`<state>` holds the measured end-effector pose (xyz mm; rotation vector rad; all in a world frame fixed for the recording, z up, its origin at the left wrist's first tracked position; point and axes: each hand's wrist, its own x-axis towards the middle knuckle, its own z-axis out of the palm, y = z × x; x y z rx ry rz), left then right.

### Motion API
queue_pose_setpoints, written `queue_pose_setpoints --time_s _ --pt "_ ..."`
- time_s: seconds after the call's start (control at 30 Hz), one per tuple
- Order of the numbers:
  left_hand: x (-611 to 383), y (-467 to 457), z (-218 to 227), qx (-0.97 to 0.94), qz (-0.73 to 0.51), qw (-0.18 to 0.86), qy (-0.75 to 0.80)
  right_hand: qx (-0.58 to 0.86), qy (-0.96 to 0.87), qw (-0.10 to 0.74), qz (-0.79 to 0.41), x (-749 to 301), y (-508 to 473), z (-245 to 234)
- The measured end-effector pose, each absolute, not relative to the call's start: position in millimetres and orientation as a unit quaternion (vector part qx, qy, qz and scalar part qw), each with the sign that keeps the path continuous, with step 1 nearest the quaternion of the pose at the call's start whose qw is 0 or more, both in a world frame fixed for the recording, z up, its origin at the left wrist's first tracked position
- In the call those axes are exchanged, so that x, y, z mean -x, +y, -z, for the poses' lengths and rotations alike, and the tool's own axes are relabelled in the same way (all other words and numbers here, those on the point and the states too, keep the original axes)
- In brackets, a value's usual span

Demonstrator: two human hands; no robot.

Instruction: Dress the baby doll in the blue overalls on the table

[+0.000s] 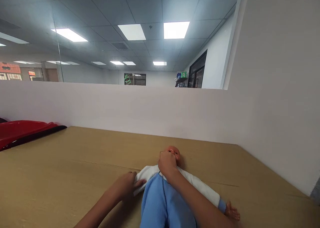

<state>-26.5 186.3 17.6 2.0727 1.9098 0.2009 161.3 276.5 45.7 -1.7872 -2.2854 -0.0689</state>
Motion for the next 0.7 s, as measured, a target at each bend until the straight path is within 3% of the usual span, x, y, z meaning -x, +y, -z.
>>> queue_pose_setpoints --time_s 0.23,0.33,0.43,0.57,0.7 --pt "37 195 -13 -0.71 -0.092 0.176 0.675 0.558 -0.802 0.186 -0.107 -213 249 -49" --pt "41 197 -10 -0.709 -0.109 0.185 0.671 0.501 -0.815 0.192 -0.221 -260 238 -36" --pt "42 197 -10 -0.711 -0.12 0.192 0.666 0.426 -0.774 0.283 -0.374 -309 226 -12" --pt "38 200 -11 -0.713 -0.119 0.189 0.664 0.454 -0.743 0.33 -0.364 -354 205 21" --pt "21 202 -17 -0.723 -0.134 0.135 0.664 0.485 -0.758 0.354 -0.253 -372 189 37"
